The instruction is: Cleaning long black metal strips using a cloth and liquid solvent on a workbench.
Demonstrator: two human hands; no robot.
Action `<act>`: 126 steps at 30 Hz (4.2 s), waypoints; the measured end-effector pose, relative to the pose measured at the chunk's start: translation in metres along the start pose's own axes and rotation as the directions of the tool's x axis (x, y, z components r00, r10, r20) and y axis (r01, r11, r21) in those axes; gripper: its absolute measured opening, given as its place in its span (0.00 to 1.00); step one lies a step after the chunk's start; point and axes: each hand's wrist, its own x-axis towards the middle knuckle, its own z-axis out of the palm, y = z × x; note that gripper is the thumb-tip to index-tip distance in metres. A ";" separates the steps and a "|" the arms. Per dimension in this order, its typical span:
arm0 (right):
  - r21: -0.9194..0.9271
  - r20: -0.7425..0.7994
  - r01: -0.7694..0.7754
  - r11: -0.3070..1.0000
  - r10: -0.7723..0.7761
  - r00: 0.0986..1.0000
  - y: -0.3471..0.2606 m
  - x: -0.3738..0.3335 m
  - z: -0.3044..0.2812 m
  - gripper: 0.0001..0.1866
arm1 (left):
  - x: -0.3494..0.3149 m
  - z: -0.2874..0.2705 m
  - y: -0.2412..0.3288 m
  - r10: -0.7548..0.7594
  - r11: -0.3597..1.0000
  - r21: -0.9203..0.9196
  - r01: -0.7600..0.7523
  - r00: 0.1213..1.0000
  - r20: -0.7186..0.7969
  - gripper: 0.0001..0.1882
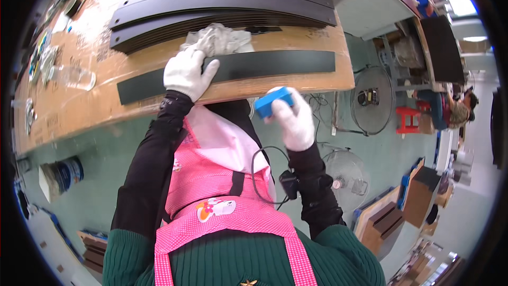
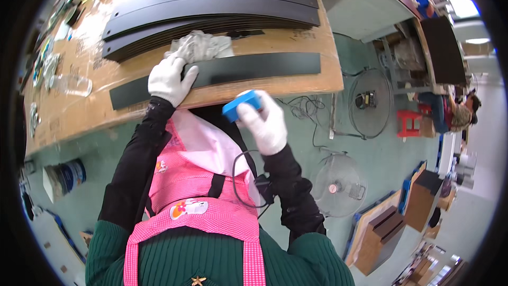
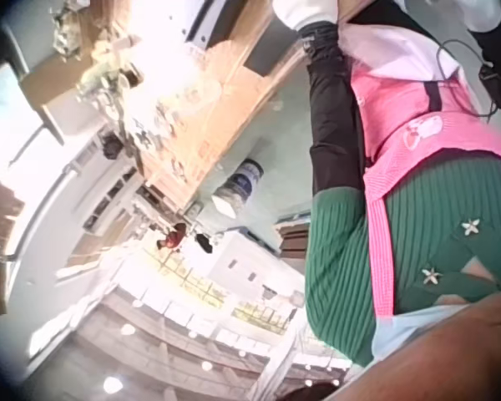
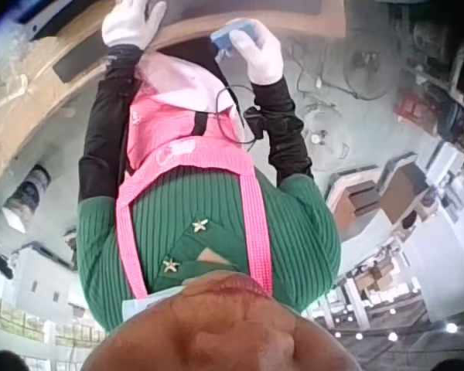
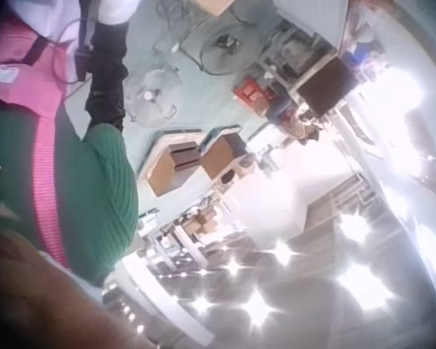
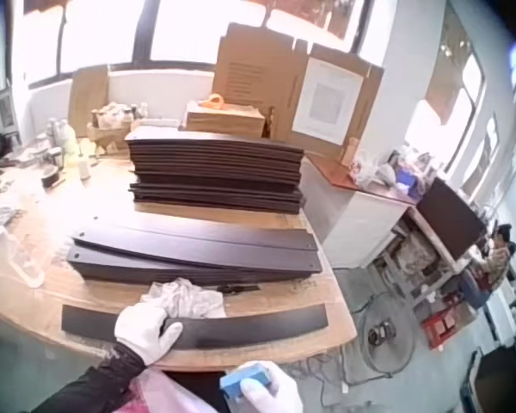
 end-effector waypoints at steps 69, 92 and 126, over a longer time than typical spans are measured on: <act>0.591 -0.080 0.037 0.806 0.012 0.997 0.100 -0.001 -0.103 0.22 | -0.085 -0.144 -0.076 -0.126 0.990 0.120 0.069 0.810 0.573 0.29; 0.015 0.026 0.121 0.992 -0.122 0.992 0.077 0.021 -0.056 0.17 | -0.171 -0.100 -0.091 -0.149 0.963 0.262 0.056 0.926 0.347 0.39; 0.963 -0.105 0.124 0.239 -0.091 0.990 0.087 0.145 -0.153 0.21 | 0.314 -0.107 0.056 0.086 0.974 0.182 -0.136 0.962 0.260 0.45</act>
